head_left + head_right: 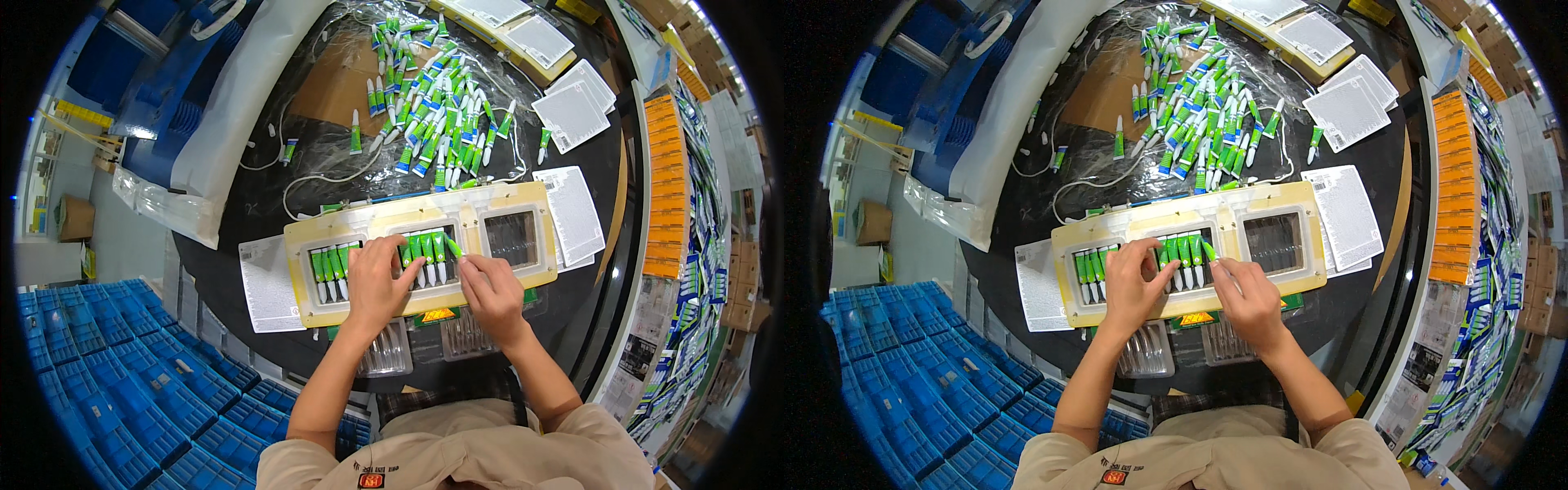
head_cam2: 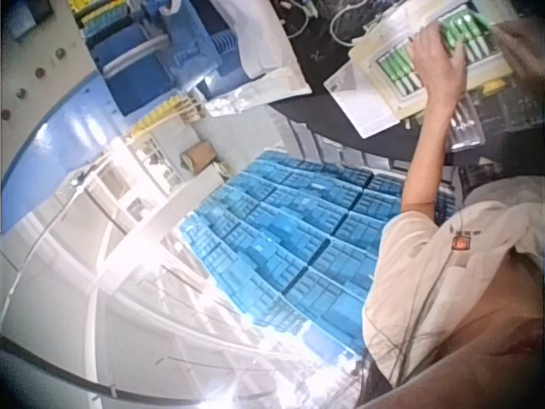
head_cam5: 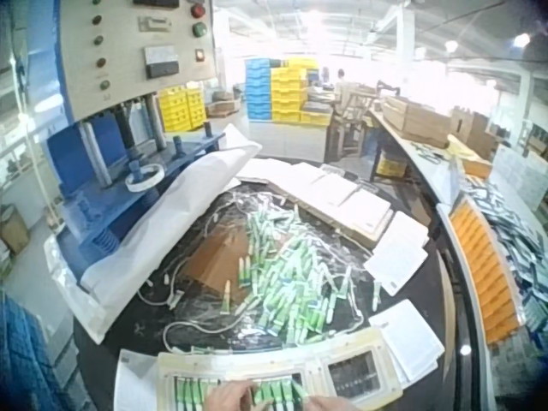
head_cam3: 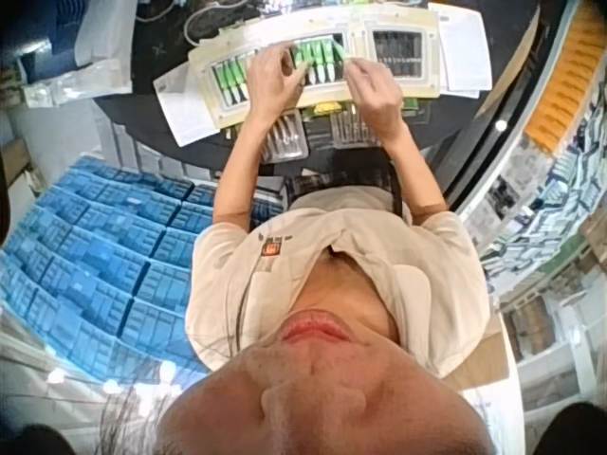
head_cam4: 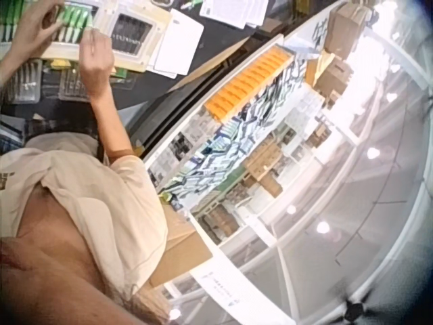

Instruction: The person places green cylindrical batteries into a yellow plastic tray with multiple slots. They then cover the batteries with white paper sheets and clear plastic sheets, stacking them on the table. The person repeats this process with additional batteries and sheets.

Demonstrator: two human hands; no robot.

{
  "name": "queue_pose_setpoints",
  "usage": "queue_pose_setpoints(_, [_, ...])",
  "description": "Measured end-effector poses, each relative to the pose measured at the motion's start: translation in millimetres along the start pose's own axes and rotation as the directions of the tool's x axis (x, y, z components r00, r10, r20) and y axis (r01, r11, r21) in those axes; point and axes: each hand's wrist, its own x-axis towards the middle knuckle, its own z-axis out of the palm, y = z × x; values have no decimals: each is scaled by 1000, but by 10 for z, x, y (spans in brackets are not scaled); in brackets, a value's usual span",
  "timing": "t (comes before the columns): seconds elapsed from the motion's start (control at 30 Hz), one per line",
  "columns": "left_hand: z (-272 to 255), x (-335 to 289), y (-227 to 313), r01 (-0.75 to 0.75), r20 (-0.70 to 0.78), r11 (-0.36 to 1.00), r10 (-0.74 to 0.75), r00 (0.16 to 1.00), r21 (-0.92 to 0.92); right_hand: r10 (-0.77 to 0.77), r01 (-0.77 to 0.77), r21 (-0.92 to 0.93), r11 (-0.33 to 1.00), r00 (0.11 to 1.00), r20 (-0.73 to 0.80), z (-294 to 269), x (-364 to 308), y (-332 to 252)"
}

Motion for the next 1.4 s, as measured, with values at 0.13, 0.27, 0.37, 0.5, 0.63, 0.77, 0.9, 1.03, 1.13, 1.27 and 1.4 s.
queue_pose_setpoints(0.13, [-27,-72,40,-67,20,997,66,998,44,121,-122,-20,992,992,-40,100,-28,-70])
queue_pose_setpoints(0.27, [-41,-97,64,-142,-4,989,143,990,50,219,-218,18,976,975,-33,253,-33,-91])
queue_pose_setpoints(0.37, [-106,-30,33,-140,-50,990,140,989,9,261,-261,-7,965,965,18,278,4,-112])
queue_pose_setpoints(0.5, [-302,369,-175,-18,-158,996,4,987,-89,244,-236,107,966,967,-72,203,306,-70])
queue_pose_setpoints(0.63, [-389,1362,-666,85,-204,994,-99,974,-73,109,-103,66,992,990,-90,514,1157,258])
queue_pose_setpoints(0.77, [-260,2041,-1013,179,-34,961,-176,984,211,-199,263,-207,942,937,286,1206,1973,531])
queue_pose_setpoints(0.9, [-300,2077,-1049,153,41,941,-173,984,302,-360,415,-201,887,896,259,1217,2077,638])
queue_pose_setpoints(1.03, [-441,1608,-664,59,-58,998,-59,997,4,-123,121,78,990,992,23,204,1170,586])
queue_pose_setpoints(1.13, [-371,921,-105,-73,-198,970,27,980,-233,363,-345,202,916,930,-57,-437,344,440])
queue_pose_setpoints(1.27, [-86,266,523,-319,-258,934,271,927,-164,405,-374,211,903,904,-133,-463,-193,502])
queue_pose_setpoints(1.4, [75,-46,836,-384,-188,919,362,913,-94,270,-263,68,962,954,-130,-187,-275,538])
